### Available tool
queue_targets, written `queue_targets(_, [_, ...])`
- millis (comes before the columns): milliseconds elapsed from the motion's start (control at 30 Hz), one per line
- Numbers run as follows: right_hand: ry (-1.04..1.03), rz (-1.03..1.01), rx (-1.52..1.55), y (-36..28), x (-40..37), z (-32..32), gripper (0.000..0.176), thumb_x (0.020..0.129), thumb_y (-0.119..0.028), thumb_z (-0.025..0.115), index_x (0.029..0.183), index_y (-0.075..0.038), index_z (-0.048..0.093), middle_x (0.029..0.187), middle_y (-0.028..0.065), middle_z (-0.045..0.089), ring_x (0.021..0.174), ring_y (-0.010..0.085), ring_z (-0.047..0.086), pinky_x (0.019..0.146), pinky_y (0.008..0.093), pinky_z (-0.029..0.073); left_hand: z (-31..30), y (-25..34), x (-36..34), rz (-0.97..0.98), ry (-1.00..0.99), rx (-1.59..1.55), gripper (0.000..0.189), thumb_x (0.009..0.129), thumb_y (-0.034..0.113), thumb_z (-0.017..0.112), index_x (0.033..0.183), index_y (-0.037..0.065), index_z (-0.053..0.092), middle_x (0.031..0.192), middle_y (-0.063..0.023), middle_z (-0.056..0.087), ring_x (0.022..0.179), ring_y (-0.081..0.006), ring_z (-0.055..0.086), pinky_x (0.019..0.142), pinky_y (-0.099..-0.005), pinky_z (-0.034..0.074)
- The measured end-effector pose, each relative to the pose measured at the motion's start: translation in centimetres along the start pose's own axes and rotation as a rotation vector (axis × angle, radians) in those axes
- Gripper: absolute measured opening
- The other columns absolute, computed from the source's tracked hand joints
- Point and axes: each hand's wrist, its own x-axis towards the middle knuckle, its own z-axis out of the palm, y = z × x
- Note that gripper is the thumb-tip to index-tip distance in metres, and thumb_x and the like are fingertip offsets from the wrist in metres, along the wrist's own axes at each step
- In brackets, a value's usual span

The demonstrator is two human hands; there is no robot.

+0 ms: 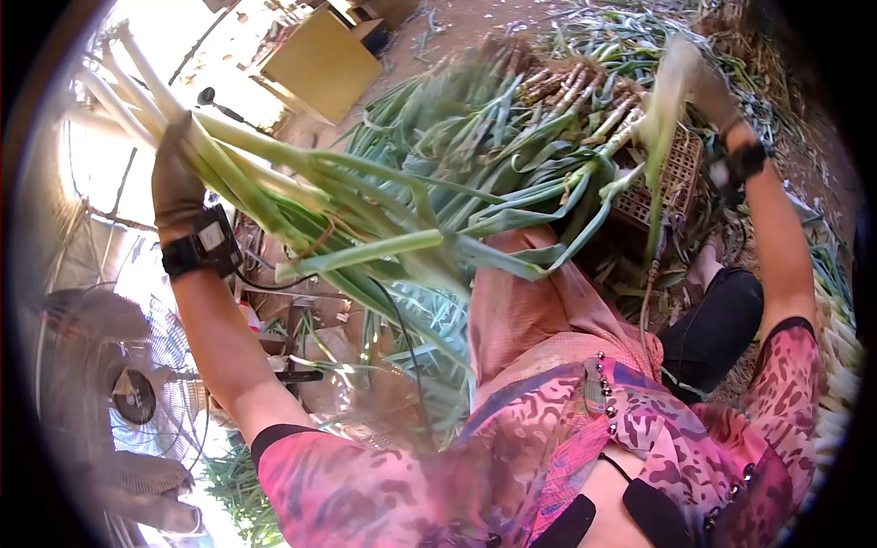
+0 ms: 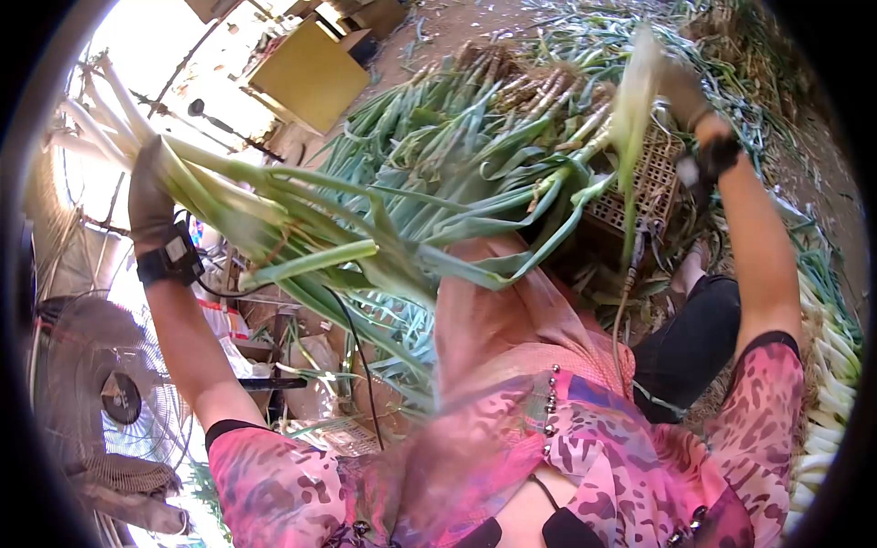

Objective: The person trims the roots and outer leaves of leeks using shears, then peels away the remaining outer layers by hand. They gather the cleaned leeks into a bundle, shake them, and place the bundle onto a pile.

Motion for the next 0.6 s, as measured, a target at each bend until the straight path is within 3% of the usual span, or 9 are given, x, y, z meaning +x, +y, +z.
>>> queue_targets(67, [0.391, -0.092, 0.160, -4.1, 2.9, -6.5, 0.057, 0.079, -0.044, 0.077, 0.119, -0.004, 0.068, 0.112, 0.0138, 0.071, 0.101, 0.0267, 0.069, 0.093, 0.0365, 0.052, -1.2, 3.9, 1.1, -0.316, 0.181, -0.408, 0.032, 0.098, 0.026, 0.060, 0.113, -0.002, 0.066, 0.096, -0.0079, 0.065, 0.091, -0.0168, 0.063, 0.086, -0.0275, 0.051])
queue_targets(200, [0.790, -0.629, 0.476, -20.6, 3.6, -13.4, 0.062, 0.080, -0.049, 0.076, 0.122, -0.005, 0.066, 0.115, 0.0144, 0.071, 0.103, 0.0277, 0.069, 0.093, 0.0371, 0.052, -0.8, 8.9, 1.3, -0.295, 0.170, -0.472, 0.034, 0.093, 0.027, 0.066, 0.109, -0.003, 0.067, 0.093, -0.0077, 0.065, 0.084, -0.0179, 0.063, 0.080, -0.0292, 0.052])
queue_targets(267, [0.837, -0.940, 0.582, -29.5, 2.4, -12.7, 0.064, 0.081, -0.051, 0.076, 0.123, -0.005, 0.066, 0.117, 0.0148, 0.070, 0.105, 0.0282, 0.069, 0.093, 0.0375, 0.053, 0.6, 11.4, 0.4, -0.152, 0.064, -0.218, 0.036, 0.092, 0.030, 0.068, 0.109, -0.001, 0.070, 0.095, -0.0092, 0.068, 0.086, -0.0181, 0.064, 0.081, -0.0294, 0.052])
queue_targets(333, [0.501, -0.874, 0.612, -35.5, -1.3, -11.2, 0.053, 0.089, -0.052, 0.067, 0.109, -0.003, 0.066, 0.103, 0.0159, 0.072, 0.092, 0.0336, 0.070, 0.081, 0.0413, 0.055, 1.9, 12.7, 0.0, -0.021, 0.062, 0.016, 0.038, 0.092, 0.033, 0.067, 0.110, 0.000, 0.071, 0.098, -0.0100, 0.068, 0.087, -0.0174, 0.064, 0.082, -0.0287, 0.051])
queue_targets(400, [0.005, -0.781, 0.572, -37.8, -2.5, -6.7, 0.038, 0.097, -0.042, 0.060, 0.099, -0.004, 0.064, 0.090, 0.0138, 0.069, 0.074, 0.0325, 0.066, 0.070, 0.0440, 0.052, 2.2, 12.6, 0.8, -0.121, 0.134, -0.253, 0.035, 0.095, 0.032, 0.063, 0.112, 0.002, 0.071, 0.098, -0.0078, 0.068, 0.087, -0.0156, 0.062, 0.082, -0.0278, 0.050])
queue_targets(433, [0.084, -0.832, 0.492, -38.0, -1.5, -1.3, 0.032, 0.097, -0.039, 0.059, 0.098, -0.008, 0.063, 0.080, 0.0160, 0.064, 0.070, 0.0348, 0.064, 0.067, 0.0453, 0.051, 1.6, 12.8, 0.8, -0.120, 0.118, -0.222, 0.033, 0.098, 0.030, 0.060, 0.114, 0.004, 0.071, 0.098, -0.0059, 0.067, 0.087, -0.0144, 0.062, 0.082, -0.0269, 0.050])
queue_targets(467, [0.393, -1.120, 0.509, -36.8, 0.8, 5.7, 0.038, 0.100, -0.040, 0.053, 0.088, -0.005, 0.062, 0.068, 0.0163, 0.062, 0.065, 0.0408, 0.063, 0.061, 0.0510, 0.050, 1.0, 12.8, 0.9, -0.121, 0.105, -0.193, 0.031, 0.101, 0.028, 0.056, 0.117, 0.005, 0.070, 0.097, -0.0040, 0.066, 0.088, -0.0132, 0.061, 0.082, -0.0261, 0.050])
queue_targets(567, [0.010, -1.057, -0.108, -27.8, -3.8, 12.8, 0.017, 0.092, -0.022, 0.059, 0.080, -0.012, 0.065, 0.074, 0.0120, 0.066, 0.068, 0.0323, 0.068, 0.058, 0.0456, 0.052, -1.8, 11.7, 1.6, -0.222, 0.203, -0.363, 0.028, 0.095, 0.028, 0.064, 0.107, 0.003, 0.069, 0.096, -0.0063, 0.066, 0.088, -0.0171, 0.062, 0.085, -0.0290, 0.051])
queue_targets(600, [-0.206, -0.841, -0.347, -24.7, -5.8, 12.8, 0.019, 0.091, -0.024, 0.058, 0.085, -0.011, 0.071, 0.080, 0.0084, 0.071, 0.079, 0.0295, 0.072, 0.062, 0.0447, 0.055, -2.8, 11.3, 1.8, -0.239, 0.231, -0.397, 0.028, 0.095, 0.027, 0.064, 0.107, 0.002, 0.069, 0.096, -0.0070, 0.066, 0.089, -0.0180, 0.063, 0.086, -0.0297, 0.052])
